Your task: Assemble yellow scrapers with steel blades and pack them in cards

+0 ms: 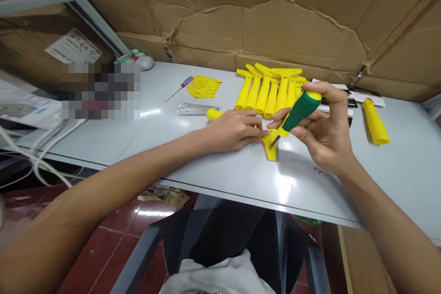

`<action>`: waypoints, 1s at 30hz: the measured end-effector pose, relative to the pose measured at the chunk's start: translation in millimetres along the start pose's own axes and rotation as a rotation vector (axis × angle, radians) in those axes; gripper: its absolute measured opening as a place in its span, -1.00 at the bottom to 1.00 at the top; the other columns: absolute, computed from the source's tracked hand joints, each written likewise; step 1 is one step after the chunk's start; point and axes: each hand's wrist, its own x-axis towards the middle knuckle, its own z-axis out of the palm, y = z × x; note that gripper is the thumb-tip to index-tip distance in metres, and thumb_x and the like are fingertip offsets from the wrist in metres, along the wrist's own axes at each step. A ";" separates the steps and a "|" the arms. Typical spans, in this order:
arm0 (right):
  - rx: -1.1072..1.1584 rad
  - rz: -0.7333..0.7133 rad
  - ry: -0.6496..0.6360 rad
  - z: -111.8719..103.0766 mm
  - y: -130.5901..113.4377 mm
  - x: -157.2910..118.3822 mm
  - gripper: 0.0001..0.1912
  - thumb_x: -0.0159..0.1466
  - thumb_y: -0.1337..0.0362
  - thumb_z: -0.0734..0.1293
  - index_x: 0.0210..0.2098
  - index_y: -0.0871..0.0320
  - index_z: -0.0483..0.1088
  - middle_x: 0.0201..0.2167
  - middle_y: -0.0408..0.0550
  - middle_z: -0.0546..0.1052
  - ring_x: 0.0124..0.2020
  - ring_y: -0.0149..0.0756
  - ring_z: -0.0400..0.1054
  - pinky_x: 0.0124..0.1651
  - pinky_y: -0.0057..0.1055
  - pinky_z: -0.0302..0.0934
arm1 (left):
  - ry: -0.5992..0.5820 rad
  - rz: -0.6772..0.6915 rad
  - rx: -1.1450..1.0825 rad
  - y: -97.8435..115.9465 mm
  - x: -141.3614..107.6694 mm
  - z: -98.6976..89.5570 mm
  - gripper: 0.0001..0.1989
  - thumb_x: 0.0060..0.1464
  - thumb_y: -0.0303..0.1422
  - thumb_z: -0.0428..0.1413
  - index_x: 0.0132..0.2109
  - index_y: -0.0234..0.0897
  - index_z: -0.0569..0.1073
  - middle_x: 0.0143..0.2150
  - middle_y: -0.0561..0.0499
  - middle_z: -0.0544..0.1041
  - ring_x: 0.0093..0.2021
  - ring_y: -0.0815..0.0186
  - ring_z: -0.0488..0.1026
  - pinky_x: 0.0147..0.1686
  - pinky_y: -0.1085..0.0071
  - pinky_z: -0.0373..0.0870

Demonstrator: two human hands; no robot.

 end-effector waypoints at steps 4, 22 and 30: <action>0.013 0.001 -0.023 -0.3 -0.7 0.9 -0.12 0.22 0.47 0.60 0.36 -0.29 0.25 0.06 -0.17 0.69 0.05 -0.10 0.68 0.15 0.02 0.63 | 0.006 -0.008 -0.002 0.1 0.0 0.2 -0.72 0.50 -0.30 0.04 0.15 -0.10 0.63 0.04 -0.09 0.67 0.07 0.11 0.49 -0.28 0.29 0.27; -0.061 -0.030 -0.018 -1.3 -1.0 2.0 -0.17 0.27 0.53 0.49 0.35 -0.32 0.29 0.03 -0.16 0.67 -0.07 -0.11 0.70 0.00 0.00 0.69 | 0.009 -0.004 -0.019 0.3 1.2 0.8 -0.71 0.48 -0.34 0.05 0.15 -0.11 0.64 0.01 -0.10 0.66 0.04 0.08 0.49 -0.26 0.25 0.31; -0.007 0.000 -0.019 -1.2 1.2 2.6 -0.12 0.19 0.44 0.61 0.35 -0.31 0.29 0.10 -0.12 0.66 0.01 -0.04 0.68 0.08 0.08 0.65 | -0.012 -0.002 -0.004 0.5 1.1 0.8 -0.70 0.47 -0.41 0.05 0.17 -0.11 0.62 -0.01 -0.10 0.66 0.05 0.10 0.49 -0.28 0.26 0.28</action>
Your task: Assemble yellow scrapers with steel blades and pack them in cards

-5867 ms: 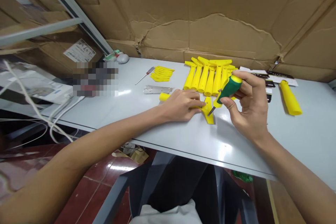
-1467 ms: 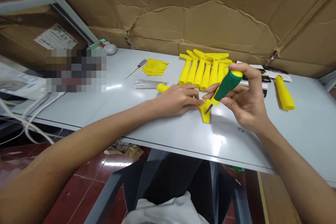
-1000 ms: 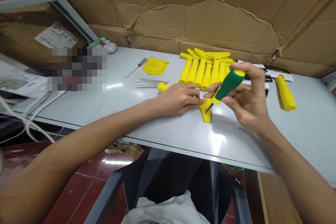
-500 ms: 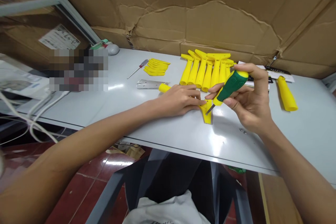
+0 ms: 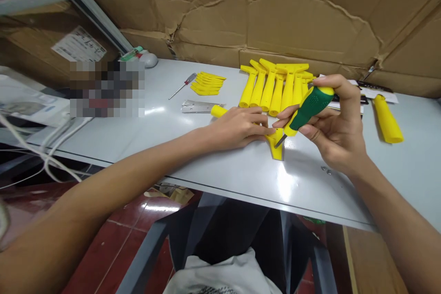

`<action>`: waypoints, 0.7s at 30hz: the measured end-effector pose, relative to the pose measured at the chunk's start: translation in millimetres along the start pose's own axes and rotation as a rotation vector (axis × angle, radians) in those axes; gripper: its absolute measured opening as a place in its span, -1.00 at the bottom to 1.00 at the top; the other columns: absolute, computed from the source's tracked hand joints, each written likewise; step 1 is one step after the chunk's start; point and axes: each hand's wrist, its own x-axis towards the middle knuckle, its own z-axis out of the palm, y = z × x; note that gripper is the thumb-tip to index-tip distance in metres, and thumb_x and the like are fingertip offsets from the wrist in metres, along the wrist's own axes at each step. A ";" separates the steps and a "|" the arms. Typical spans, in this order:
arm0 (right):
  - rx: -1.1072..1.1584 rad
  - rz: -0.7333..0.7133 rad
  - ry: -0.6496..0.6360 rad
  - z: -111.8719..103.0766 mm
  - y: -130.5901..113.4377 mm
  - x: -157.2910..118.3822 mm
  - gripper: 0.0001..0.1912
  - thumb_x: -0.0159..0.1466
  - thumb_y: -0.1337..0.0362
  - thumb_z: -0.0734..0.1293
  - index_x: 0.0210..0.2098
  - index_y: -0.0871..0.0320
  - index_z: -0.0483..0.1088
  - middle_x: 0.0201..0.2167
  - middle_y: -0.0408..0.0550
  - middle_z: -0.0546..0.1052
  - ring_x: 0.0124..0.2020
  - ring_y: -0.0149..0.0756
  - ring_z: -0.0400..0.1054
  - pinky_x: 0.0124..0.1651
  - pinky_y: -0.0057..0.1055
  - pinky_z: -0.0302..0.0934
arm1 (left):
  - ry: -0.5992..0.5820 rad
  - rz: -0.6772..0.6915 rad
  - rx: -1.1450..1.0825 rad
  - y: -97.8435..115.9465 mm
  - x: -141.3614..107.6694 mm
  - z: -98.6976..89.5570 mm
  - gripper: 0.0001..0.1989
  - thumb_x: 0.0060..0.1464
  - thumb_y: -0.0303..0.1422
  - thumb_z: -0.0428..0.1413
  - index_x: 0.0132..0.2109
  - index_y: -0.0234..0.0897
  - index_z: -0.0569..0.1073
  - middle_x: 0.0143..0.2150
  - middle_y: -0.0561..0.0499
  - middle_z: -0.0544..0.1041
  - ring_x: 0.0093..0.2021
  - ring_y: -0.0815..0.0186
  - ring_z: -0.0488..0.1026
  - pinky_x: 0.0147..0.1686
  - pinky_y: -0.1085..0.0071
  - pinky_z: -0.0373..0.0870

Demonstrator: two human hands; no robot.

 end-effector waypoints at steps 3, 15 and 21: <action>0.002 0.014 0.009 -0.4 0.7 -0.1 -0.14 0.21 0.42 0.61 0.34 -0.30 0.28 0.07 -0.14 0.68 0.02 -0.08 0.68 0.11 0.03 0.64 | 0.007 -0.001 0.006 -0.5 0.0 0.5 -0.68 0.45 -0.44 0.06 0.18 -0.10 0.61 0.01 -0.09 0.66 0.08 0.09 0.48 -0.27 0.27 0.29; -0.005 0.011 0.024 0.8 2.1 -2.1 -0.11 0.16 0.37 0.65 0.34 -0.29 0.28 0.02 -0.12 0.69 -0.04 -0.05 0.70 0.05 0.03 0.65 | 0.015 0.004 0.015 -1.4 -1.0 0.3 -0.70 0.49 -0.37 0.03 0.15 -0.09 0.62 0.03 -0.08 0.66 0.05 0.10 0.49 -0.26 0.26 0.29; -0.051 -0.014 -0.018 0.0 -1.2 -2.8 -0.09 0.19 0.38 0.63 0.38 -0.34 0.27 0.10 -0.12 0.64 -0.05 -0.07 0.69 0.01 0.02 0.68 | 0.019 -0.008 -0.027 -0.9 0.1 0.3 -0.71 0.47 -0.36 0.07 0.16 -0.08 0.63 -0.01 -0.08 0.65 0.02 0.11 0.48 -0.23 0.24 0.32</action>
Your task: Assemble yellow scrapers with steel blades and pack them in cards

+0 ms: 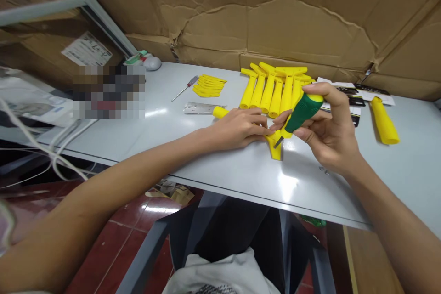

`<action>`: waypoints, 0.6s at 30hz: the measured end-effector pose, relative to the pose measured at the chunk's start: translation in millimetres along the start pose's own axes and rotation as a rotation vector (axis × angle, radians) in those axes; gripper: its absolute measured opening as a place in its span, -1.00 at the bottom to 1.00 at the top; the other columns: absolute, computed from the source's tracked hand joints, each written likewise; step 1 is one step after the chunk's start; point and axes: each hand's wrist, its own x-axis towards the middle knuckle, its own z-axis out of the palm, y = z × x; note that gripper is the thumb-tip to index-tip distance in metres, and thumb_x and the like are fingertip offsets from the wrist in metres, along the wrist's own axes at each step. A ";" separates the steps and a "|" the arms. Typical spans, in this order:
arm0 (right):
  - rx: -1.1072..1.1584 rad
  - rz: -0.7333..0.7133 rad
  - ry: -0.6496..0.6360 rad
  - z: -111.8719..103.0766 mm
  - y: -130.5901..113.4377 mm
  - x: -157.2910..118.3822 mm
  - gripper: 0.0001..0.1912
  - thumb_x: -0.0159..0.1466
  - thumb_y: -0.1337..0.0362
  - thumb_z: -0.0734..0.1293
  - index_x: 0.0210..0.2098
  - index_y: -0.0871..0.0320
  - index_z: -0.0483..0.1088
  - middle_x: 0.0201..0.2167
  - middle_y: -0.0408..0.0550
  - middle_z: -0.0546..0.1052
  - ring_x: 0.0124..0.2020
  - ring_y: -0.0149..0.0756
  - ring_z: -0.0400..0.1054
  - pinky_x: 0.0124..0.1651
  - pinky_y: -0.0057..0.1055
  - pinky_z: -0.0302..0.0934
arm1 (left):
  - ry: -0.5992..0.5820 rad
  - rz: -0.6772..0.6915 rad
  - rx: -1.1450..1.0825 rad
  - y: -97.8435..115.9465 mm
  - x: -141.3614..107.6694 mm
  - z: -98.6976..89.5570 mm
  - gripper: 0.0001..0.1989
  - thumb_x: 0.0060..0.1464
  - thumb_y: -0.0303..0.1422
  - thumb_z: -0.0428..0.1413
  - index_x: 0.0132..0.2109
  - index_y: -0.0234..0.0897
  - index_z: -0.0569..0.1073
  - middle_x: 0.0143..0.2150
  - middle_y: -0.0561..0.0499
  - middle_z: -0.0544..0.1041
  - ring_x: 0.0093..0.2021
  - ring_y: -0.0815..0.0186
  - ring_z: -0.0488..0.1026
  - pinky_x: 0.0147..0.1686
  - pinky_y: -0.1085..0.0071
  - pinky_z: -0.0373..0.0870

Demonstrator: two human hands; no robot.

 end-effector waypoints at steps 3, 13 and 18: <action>-0.070 0.010 0.074 5.1 -4.4 -1.3 -0.09 0.16 0.37 0.65 0.36 -0.35 0.32 0.22 -0.10 0.54 -0.10 -0.08 0.70 -0.06 -0.07 0.70 | -0.022 -0.025 -0.019 3.4 1.6 -1.8 -0.72 0.46 -0.34 0.08 0.17 -0.07 0.63 -0.03 -0.08 0.64 0.03 0.10 0.48 -0.20 0.23 0.33; -0.275 0.014 0.338 20.4 -3.9 -2.9 -0.05 0.04 0.30 0.72 0.33 -0.34 0.40 0.31 -0.15 0.39 -0.25 -0.22 0.69 -0.25 -0.28 0.71 | -0.027 -0.132 0.039 19.2 -0.8 -2.7 -0.80 0.39 -0.35 0.15 -0.01 -0.22 0.67 -0.08 -0.11 0.64 -0.02 0.07 0.53 -0.23 0.24 0.32; -0.233 0.023 0.318 18.2 -0.1 -5.4 -0.04 0.04 0.24 0.71 0.34 -0.42 0.36 0.33 -0.19 0.40 -0.22 -0.13 0.67 -0.27 -0.11 0.71 | -0.032 -0.110 0.044 20.0 -1.5 -2.0 -0.80 0.40 -0.34 0.14 0.02 -0.23 0.65 -0.08 -0.12 0.63 0.01 0.06 0.53 -0.22 0.23 0.35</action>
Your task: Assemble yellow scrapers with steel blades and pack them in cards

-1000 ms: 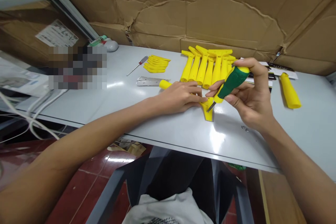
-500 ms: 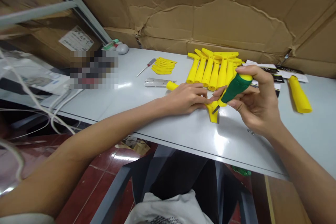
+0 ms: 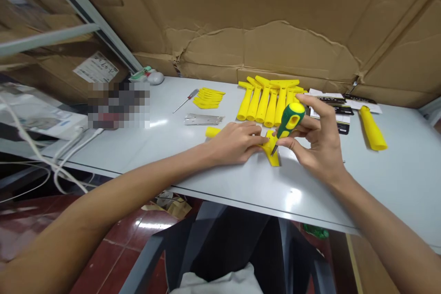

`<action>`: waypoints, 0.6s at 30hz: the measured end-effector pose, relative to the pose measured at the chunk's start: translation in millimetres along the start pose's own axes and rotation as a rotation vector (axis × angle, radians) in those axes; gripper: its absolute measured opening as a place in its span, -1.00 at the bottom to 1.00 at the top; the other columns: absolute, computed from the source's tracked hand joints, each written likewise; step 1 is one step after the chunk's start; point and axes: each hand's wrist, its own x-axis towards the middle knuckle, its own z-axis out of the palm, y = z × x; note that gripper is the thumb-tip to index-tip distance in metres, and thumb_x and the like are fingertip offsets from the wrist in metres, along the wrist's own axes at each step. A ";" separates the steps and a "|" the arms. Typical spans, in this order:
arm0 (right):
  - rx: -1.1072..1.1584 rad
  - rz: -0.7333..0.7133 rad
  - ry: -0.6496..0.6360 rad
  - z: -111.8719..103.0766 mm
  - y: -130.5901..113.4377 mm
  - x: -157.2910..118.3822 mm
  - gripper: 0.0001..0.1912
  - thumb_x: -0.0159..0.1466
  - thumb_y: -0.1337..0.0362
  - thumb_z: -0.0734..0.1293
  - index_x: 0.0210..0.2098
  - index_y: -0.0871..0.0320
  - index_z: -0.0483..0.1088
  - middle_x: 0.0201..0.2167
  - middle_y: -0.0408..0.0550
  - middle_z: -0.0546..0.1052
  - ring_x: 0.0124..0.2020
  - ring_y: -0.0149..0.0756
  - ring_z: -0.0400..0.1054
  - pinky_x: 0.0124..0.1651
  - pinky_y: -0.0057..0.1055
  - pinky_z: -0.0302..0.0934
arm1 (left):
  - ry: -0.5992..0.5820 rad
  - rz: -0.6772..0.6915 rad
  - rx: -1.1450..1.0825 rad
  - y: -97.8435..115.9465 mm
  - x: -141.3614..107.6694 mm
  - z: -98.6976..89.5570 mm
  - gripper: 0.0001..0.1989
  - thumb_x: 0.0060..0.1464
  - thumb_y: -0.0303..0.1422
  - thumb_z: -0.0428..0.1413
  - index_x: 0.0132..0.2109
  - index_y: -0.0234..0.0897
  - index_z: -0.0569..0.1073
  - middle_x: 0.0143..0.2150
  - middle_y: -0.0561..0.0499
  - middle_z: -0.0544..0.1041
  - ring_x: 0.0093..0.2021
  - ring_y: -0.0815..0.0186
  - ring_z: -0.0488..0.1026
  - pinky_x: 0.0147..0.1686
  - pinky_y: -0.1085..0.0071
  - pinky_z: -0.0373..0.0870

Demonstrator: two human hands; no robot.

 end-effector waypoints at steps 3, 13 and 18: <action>0.019 -0.009 -0.018 2.8 -0.3 -3.3 -0.02 0.06 0.26 0.70 0.37 -0.41 0.33 0.25 -0.16 0.46 -0.17 -0.06 0.66 -0.16 -0.01 0.71 | -0.008 -0.004 0.014 0.1 0.4 -1.7 -0.77 0.42 -0.33 0.11 0.06 -0.25 0.63 -0.02 -0.16 0.62 0.03 0.03 0.53 -0.21 0.21 0.37; 0.036 -0.079 0.235 17.2 -17.7 -1.0 -0.19 0.19 0.23 0.61 0.36 -0.38 0.38 0.27 -0.16 0.50 -0.10 0.05 0.66 -0.07 0.10 0.72 | -0.052 0.039 0.088 2.1 1.5 -2.0 -0.68 0.40 -0.32 0.12 0.22 -0.23 0.51 0.00 -0.12 0.60 -0.01 0.10 0.54 -0.33 0.26 0.29; 0.109 0.011 0.220 12.7 -15.9 4.0 -0.21 0.16 0.17 0.65 0.32 -0.34 0.41 0.11 -0.14 0.59 -0.13 0.02 0.67 -0.17 0.03 0.73 | 0.057 0.189 0.203 -0.8 0.2 0.5 -0.75 0.44 -0.27 0.11 0.13 -0.26 0.55 -0.12 -0.08 0.61 -0.12 0.17 0.53 -0.42 0.27 0.21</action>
